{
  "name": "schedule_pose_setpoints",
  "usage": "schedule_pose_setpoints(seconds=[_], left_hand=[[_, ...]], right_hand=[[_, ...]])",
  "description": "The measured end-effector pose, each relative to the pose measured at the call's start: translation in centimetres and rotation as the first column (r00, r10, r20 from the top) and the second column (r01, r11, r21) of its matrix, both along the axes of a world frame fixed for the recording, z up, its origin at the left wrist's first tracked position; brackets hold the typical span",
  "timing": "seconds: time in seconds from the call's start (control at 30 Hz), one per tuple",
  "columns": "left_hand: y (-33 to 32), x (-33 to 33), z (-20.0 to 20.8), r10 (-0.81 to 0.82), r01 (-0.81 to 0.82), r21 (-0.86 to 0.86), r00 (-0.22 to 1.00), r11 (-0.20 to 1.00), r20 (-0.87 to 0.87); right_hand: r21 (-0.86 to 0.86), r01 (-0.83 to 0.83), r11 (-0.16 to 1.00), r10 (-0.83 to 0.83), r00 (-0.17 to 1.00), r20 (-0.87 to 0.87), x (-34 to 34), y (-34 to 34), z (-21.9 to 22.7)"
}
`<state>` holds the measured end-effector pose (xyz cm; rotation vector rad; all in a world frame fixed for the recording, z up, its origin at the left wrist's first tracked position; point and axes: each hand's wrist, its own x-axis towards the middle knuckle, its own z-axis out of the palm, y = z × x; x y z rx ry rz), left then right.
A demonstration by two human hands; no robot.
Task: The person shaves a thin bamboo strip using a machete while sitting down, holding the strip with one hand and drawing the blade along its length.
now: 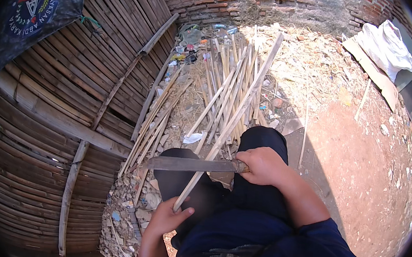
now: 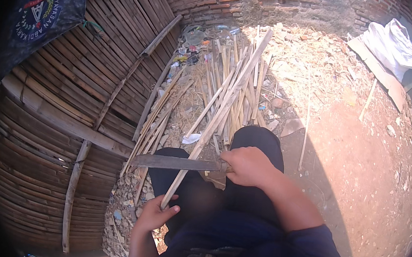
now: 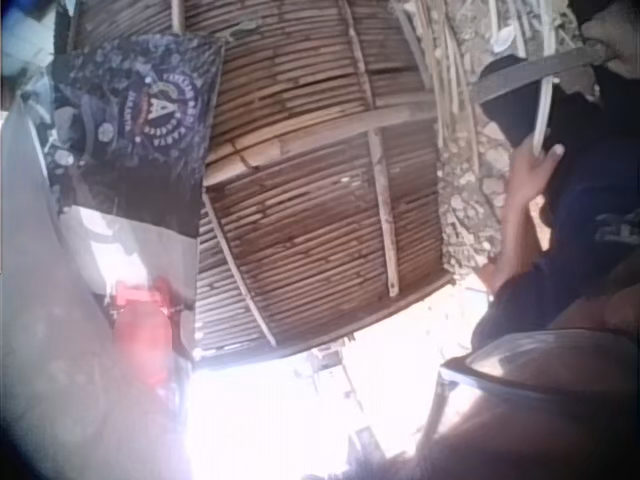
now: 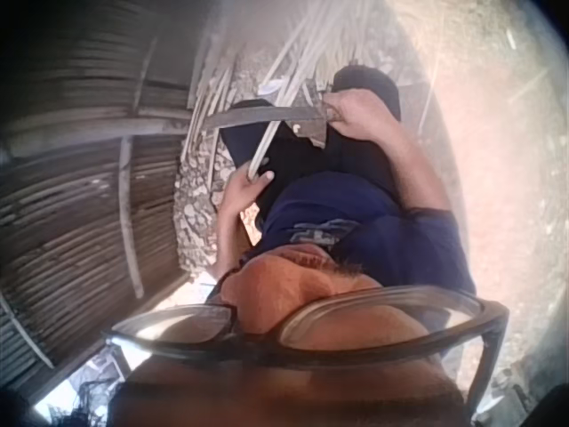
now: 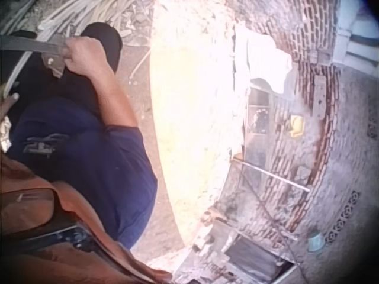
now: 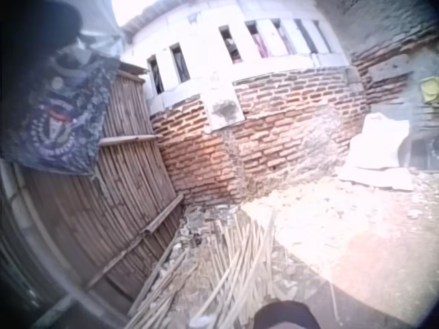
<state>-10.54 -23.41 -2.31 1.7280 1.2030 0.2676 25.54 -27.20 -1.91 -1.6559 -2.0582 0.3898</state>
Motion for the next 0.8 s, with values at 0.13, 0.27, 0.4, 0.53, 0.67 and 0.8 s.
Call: schedule_pose_setpoints(seconds=[0.13, 0.27, 0.4, 0.53, 0.67, 0.8], left_hand=[[-0.2, 1.6, 0.5, 0.017, -0.015, 0.037, 0.999, 0.999, -0.05], [-0.6, 2.3, 0.2, 0.027, -0.027, 0.077, 1.0, 0.997, 0.007], [0.5, 3.1, 0.6, 0.043, -0.044, 0.114, 0.999, 0.992, 0.008], [0.9, 5.1, 1.1, 0.035, -0.036, 0.107, 0.999, 0.994, 0.01], [1.2, 5.8, 1.5, 0.036, -0.041, 0.183, 0.999, 0.982, 0.028], [1.6, 6.4, 2.0, 0.043, -0.05, 0.185, 0.998, 0.981, 0.04]], right_hand=[[-0.099, -0.139, 0.985, 0.142, 0.989, 0.034, -1.8, 0.4, -0.4], [-0.133, -0.117, 0.984, 0.118, 0.993, 0.0, -0.3, 1.8, 0.7], [-0.1, -0.078, 0.992, 0.079, 0.997, 0.006, -1.1, 2.5, 0.7], [-0.122, -0.068, 0.99, 0.074, 0.996, 0.043, -3.1, 2.3, 2.0], [-0.119, -0.099, 0.988, 0.106, 0.993, 0.047, -2.1, 3.7, 2.4], [-0.066, -0.05, 0.997, 0.05, 0.999, 0.003, -2.5, 3.5, 1.9]])
